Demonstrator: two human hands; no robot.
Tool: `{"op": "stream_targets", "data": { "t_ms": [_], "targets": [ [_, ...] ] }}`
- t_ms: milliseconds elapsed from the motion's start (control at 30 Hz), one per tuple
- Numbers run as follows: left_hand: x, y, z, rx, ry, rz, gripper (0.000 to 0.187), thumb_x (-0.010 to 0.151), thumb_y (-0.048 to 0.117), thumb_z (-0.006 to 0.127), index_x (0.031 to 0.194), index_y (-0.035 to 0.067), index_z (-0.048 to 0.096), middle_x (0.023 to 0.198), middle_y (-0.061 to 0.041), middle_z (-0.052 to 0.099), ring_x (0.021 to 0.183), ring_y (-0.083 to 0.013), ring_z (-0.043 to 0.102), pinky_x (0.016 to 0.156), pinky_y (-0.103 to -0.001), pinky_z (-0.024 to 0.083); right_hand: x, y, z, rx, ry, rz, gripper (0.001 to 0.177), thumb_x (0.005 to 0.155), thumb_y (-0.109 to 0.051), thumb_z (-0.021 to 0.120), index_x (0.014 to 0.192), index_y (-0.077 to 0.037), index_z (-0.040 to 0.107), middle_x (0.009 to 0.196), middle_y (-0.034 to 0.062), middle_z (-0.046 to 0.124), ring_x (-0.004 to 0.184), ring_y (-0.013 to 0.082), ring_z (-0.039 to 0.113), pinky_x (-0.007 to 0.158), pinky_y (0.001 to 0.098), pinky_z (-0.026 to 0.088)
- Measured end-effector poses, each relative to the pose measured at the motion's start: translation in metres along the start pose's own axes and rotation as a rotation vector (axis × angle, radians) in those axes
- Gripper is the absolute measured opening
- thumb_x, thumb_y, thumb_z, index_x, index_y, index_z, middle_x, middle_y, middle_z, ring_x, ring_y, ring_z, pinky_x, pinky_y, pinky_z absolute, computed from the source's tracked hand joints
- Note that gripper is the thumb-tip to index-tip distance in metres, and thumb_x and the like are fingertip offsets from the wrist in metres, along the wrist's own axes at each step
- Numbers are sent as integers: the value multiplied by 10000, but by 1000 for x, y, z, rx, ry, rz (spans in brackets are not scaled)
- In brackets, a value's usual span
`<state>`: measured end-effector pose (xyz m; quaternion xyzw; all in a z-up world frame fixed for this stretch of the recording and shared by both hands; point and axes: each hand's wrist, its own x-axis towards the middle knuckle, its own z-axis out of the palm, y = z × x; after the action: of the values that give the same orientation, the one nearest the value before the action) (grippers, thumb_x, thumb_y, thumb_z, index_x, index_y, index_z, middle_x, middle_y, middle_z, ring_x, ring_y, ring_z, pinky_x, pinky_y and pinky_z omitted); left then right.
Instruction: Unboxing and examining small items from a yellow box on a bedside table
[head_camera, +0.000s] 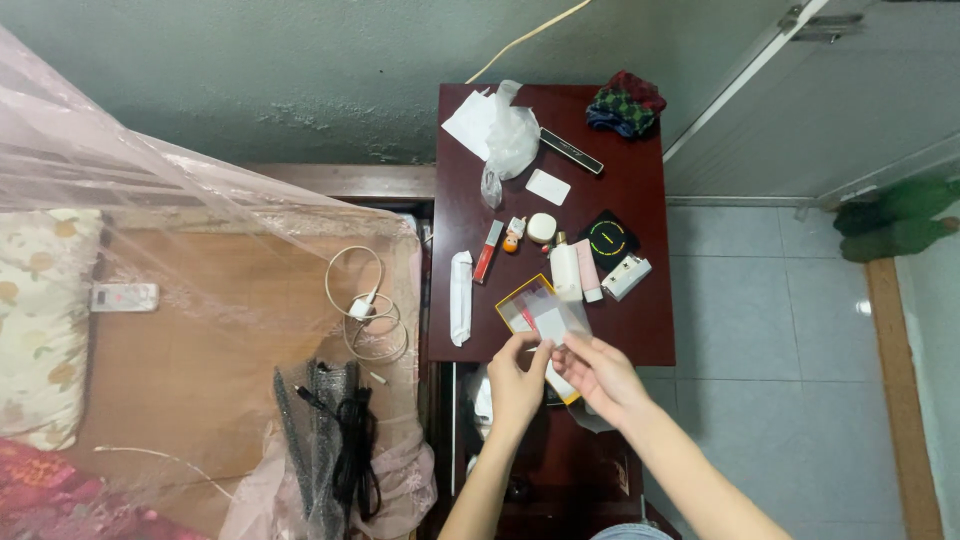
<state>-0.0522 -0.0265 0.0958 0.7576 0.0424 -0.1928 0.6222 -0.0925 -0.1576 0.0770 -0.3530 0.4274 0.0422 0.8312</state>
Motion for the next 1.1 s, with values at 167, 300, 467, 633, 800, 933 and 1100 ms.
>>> {"op": "stream_targets", "data": {
  "t_ms": [167, 300, 467, 633, 800, 933, 1100],
  "targets": [
    [8, -18, -8, 150, -16, -32, 102, 840, 227, 696, 881, 150, 748, 757, -85, 734, 787, -292, 712, 707, -391, 540, -19, 6, 2, -68, 21, 58, 183, 910, -129, 651, 1033, -13, 581, 957, 147, 684, 866, 235, 695, 795, 376, 574],
    [23, -38, -20, 374, -151, -58, 133, 838, 320, 702, 903, 215, 751, 725, -37, 729, 817, -289, 712, 713, -390, 541, 7, 7, -32, -469, 37, -167, 402, 857, -166, 731, 1181, 27, 593, 1045, 185, 684, 845, 206, 684, 691, 291, 593],
    [27, -28, -30, 529, -318, -14, 124, 839, 270, 685, 906, 191, 753, 730, -55, 723, 830, -316, 707, 736, -401, 542, -13, -21, -19, -570, -60, -134, 476, 790, -80, 758, 1213, 60, 592, 1054, 217, 683, 841, 234, 695, 656, 299, 607],
    [43, -42, -21, 550, -387, -5, 115, 828, 213, 698, 898, 149, 764, 763, -112, 727, 845, -350, 707, 755, -411, 539, 7, 5, -34, -554, -81, -27, 420, 791, -48, 749, 1147, 120, 606, 1007, 211, 684, 809, 220, 693, 598, 271, 608],
    [51, -31, -21, 491, -311, -58, 166, 842, 253, 682, 962, 166, 757, 776, -71, 733, 863, -313, 707, 765, -405, 539, 40, 34, -45, -473, 184, -150, 499, 782, -167, 816, 1148, 104, 614, 971, 214, 711, 767, 245, 715, 627, 305, 623],
    [58, -28, -27, 541, -142, -40, 338, 845, 279, 680, 1160, 155, 675, 960, -113, 726, 967, -344, 676, 830, -466, 542, 60, 38, -32, -598, 371, -436, 289, 819, -171, 784, 1055, -26, 703, 894, 167, 724, 720, 205, 690, 585, 303, 594],
    [74, -44, -30, 493, -191, -180, 743, 868, 224, 674, 1482, 125, 267, 1258, -289, 519, 1203, -485, 511, 1012, -563, 431, 105, 58, -24, -1002, 546, -493, 123, 779, -314, 772, 895, -276, 754, 818, -14, 744, 806, 196, 712, 695, 322, 586]
  ]
}}
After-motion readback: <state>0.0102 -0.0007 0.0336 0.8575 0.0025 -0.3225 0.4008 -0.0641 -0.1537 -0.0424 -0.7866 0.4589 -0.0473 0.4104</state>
